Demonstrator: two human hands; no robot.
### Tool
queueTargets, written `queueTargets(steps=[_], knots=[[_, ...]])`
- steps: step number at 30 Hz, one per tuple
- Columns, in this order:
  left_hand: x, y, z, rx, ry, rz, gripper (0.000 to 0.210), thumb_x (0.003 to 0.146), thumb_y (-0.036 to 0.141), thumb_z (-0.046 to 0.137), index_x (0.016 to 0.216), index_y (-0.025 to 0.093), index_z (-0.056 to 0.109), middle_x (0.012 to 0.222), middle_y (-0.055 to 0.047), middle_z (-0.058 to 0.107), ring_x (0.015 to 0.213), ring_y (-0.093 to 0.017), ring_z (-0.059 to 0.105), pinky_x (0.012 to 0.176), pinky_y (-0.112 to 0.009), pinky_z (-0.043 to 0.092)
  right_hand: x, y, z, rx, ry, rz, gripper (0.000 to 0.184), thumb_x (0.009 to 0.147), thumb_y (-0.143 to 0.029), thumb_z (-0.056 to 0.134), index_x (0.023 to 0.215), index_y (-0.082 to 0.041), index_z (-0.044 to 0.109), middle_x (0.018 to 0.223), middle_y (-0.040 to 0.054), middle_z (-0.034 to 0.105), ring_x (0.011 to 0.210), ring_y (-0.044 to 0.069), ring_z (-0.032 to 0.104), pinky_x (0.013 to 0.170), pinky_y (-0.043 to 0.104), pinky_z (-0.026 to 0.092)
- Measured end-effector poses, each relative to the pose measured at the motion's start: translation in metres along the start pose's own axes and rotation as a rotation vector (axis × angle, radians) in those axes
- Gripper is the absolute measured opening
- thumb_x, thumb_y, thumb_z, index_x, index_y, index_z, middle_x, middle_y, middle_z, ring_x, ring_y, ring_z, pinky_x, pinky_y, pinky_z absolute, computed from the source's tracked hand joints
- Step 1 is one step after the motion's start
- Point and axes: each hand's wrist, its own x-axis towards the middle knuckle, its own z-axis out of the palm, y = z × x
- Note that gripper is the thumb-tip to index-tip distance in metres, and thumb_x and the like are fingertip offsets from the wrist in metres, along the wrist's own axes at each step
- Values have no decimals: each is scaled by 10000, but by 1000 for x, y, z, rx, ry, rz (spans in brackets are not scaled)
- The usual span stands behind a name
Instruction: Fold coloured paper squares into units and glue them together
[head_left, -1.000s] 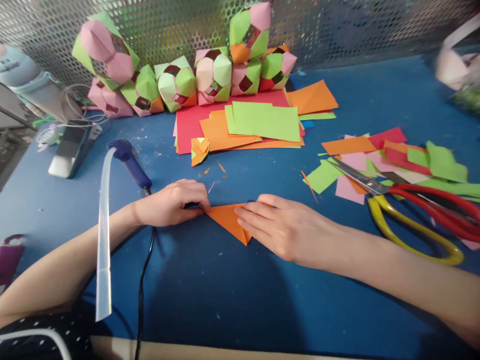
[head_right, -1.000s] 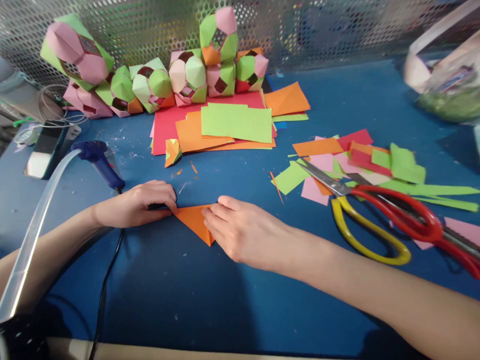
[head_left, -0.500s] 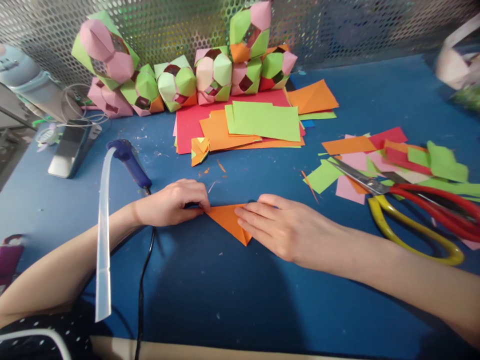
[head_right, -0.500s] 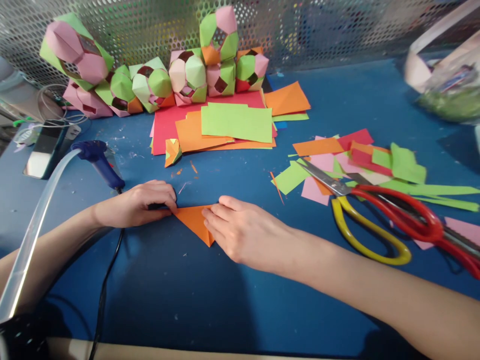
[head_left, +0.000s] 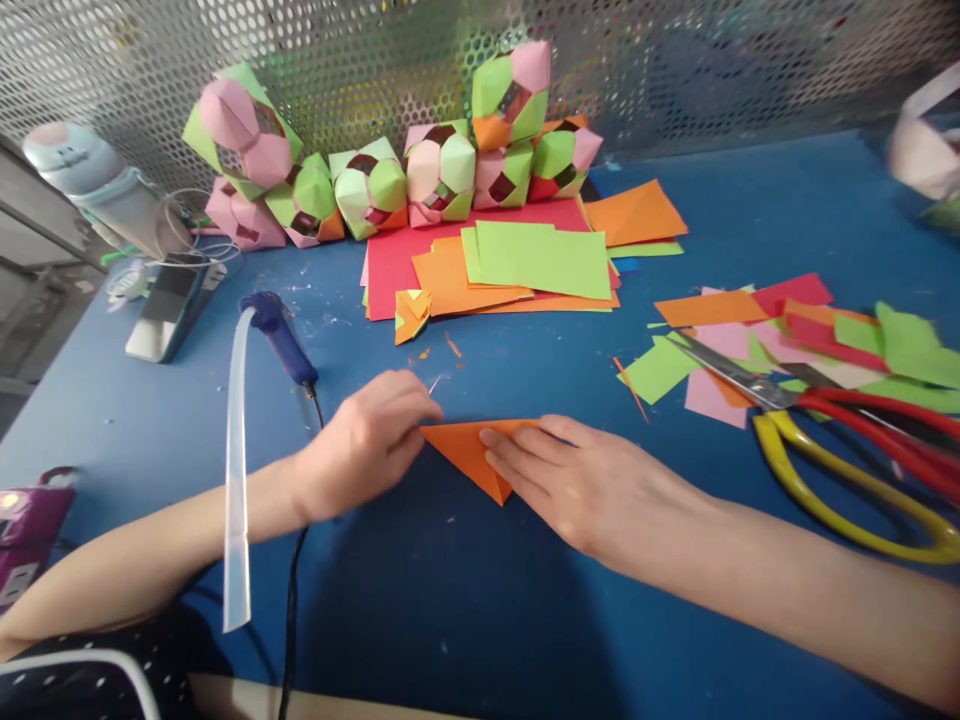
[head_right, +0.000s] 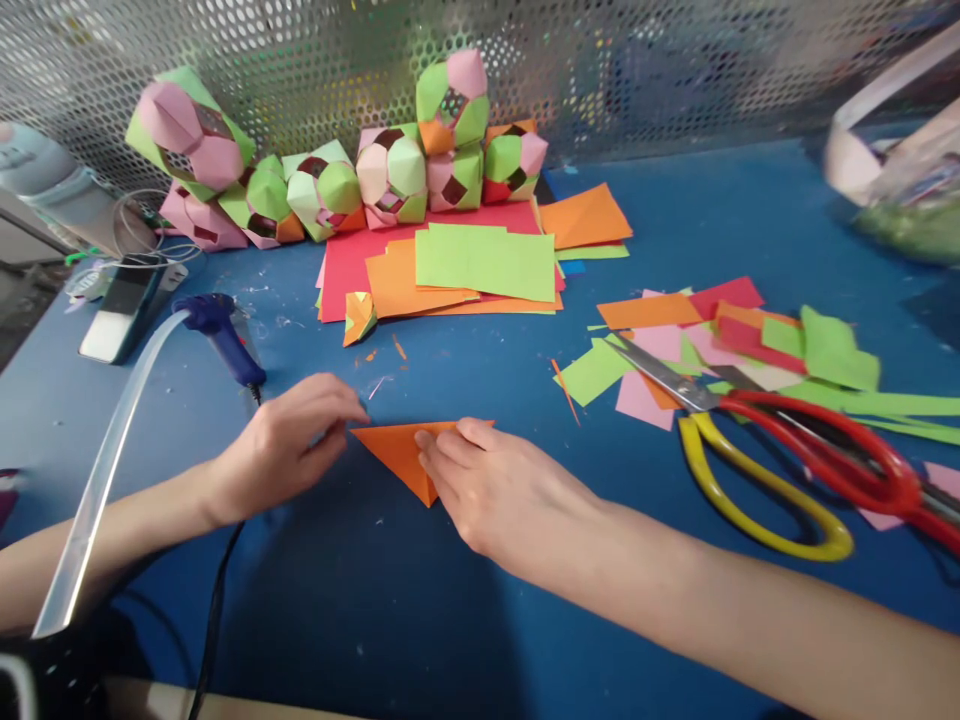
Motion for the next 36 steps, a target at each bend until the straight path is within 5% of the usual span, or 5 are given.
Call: queueTargets(steps=[4, 10, 26, 36], knots=[[-19, 33, 20, 283, -75, 245, 231, 858, 119, 446, 1015, 40, 596, 994, -166, 653, 962, -228, 611, 838, -347, 526, 1, -2, 0, -37, -5, -5, 335, 745, -115, 480, 1011, -56, 676, 1096, 155, 650, 852, 255, 563, 730, 389, 427], [-35, 41, 41, 466, -104, 231, 603, 883, 462, 399, 1124, -70, 549, 1158, -273, 586, 1142, -353, 524, 927, -404, 492, 1, -6, -1, -20, 5, 10, 437, 696, -90, 455, 1088, -31, 641, 1094, 171, 647, 862, 261, 562, 765, 408, 424], [-28, 32, 36, 632, -34, 227, 474, 894, 408, 409, 986, -11, 610, 1013, -235, 659, 951, -290, 644, 794, -366, 542, 0, -7, 2, -19, -46, 3, 442, 706, -89, 453, 1109, -20, 621, 1146, 194, 615, 849, 273, 559, 747, 427, 423], [-18, 36, 40, 652, -93, 159, 609, 881, 555, 284, 1146, 71, 542, 928, -165, 620, 837, -254, 617, 645, -337, 509, -10, -8, 1, 4, -57, 60, 441, 755, -68, 403, 1156, -24, 579, 1056, 169, 648, 759, 231, 537, 698, 392, 396]])
